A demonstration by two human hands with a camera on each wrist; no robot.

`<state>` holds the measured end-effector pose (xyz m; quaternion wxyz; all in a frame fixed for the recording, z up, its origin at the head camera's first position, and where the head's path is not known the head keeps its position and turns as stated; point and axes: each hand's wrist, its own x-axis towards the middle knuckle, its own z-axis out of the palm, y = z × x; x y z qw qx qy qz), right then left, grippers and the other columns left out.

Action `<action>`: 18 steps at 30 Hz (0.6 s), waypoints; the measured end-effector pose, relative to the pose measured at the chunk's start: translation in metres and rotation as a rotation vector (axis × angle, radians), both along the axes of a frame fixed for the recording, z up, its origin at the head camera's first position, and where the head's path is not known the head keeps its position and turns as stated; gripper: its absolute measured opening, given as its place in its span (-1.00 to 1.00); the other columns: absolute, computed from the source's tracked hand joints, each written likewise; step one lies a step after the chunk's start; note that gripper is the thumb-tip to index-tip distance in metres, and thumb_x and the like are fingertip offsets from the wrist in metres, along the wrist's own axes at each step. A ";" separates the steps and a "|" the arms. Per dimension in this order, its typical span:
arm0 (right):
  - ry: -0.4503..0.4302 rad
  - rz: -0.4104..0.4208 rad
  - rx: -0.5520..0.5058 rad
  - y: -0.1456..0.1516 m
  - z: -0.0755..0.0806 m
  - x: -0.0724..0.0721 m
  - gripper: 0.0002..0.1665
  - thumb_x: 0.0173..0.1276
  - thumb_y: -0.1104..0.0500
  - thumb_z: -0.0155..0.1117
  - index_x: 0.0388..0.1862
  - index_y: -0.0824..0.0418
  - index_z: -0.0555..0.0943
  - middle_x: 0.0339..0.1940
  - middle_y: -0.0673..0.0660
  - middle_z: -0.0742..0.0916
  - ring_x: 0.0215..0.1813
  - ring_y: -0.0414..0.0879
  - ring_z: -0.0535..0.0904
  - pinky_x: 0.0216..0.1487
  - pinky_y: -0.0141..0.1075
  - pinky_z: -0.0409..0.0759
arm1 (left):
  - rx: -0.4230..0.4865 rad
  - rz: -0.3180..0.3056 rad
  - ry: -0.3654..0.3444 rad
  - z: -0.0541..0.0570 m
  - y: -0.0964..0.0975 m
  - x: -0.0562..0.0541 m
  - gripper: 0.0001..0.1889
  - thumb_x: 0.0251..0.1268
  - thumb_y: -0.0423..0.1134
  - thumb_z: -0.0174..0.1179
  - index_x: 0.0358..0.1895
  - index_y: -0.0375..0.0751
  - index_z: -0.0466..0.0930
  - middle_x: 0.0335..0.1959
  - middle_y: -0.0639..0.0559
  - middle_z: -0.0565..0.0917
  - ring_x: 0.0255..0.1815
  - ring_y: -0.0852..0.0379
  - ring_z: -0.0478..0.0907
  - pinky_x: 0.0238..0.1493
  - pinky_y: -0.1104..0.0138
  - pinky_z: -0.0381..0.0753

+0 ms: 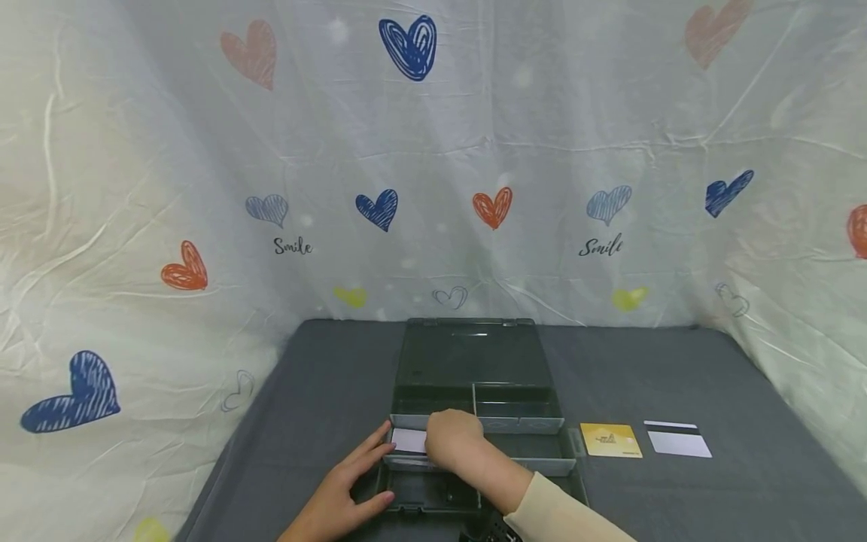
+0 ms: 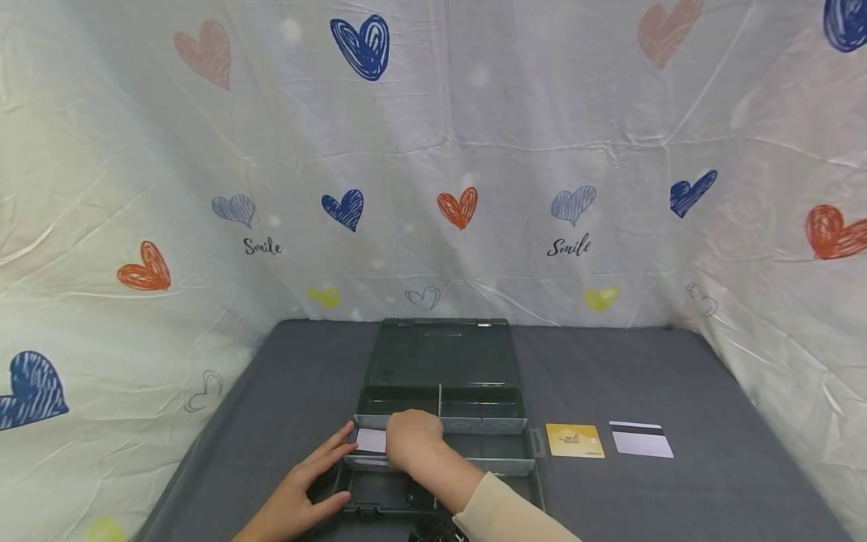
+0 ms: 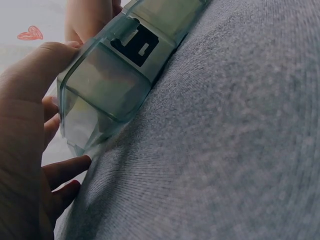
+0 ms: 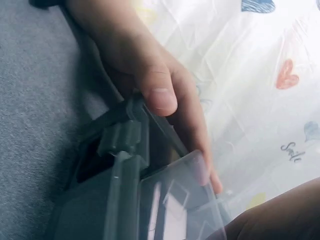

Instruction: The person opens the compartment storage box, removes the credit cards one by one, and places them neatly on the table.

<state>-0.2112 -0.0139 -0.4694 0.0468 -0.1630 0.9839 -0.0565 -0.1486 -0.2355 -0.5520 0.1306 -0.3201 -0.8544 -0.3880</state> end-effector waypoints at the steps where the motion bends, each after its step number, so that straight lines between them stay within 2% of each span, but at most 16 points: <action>1: 0.003 -0.005 -0.010 0.000 -0.001 0.000 -0.75 0.27 0.09 0.40 -0.58 0.13 0.68 -0.60 0.03 0.64 -0.56 -0.11 0.50 -0.53 -0.11 0.62 | -0.003 -0.001 0.003 0.000 0.000 0.000 -0.31 0.30 -0.22 0.45 0.48 -0.15 0.44 0.59 -0.16 0.26 0.56 0.00 0.24 0.40 0.49 0.24; 8: -0.007 -0.050 -0.006 -0.001 -0.003 0.003 -0.61 0.37 -0.01 0.35 -0.61 0.15 0.68 -0.64 0.04 0.61 -0.58 -0.11 0.49 -0.53 -0.10 0.63 | -0.031 0.006 -0.032 -0.001 -0.002 0.000 -0.32 0.34 -0.17 0.42 0.50 -0.14 0.42 0.60 -0.16 0.25 0.56 0.05 0.24 0.38 0.38 0.36; 13: -0.037 -0.085 -0.035 -0.002 -0.003 0.002 -0.62 0.38 -0.01 0.33 -0.59 0.15 0.68 -0.61 0.04 0.63 -0.56 -0.09 0.51 -0.47 -0.09 0.63 | -0.031 0.007 -0.029 -0.001 -0.001 0.000 -0.31 0.33 -0.18 0.43 0.50 -0.14 0.42 0.60 -0.15 0.25 0.56 0.04 0.24 0.37 0.36 0.39; 18: -0.038 -0.104 -0.112 0.001 -0.001 0.003 -0.69 0.34 0.04 0.37 -0.56 0.16 0.69 -0.61 0.03 0.62 -0.57 -0.08 0.47 -0.49 -0.10 0.60 | -0.025 0.011 -0.028 0.000 -0.001 -0.001 -0.31 0.33 -0.18 0.43 0.50 -0.15 0.43 0.60 -0.14 0.25 0.56 0.04 0.23 0.38 0.37 0.37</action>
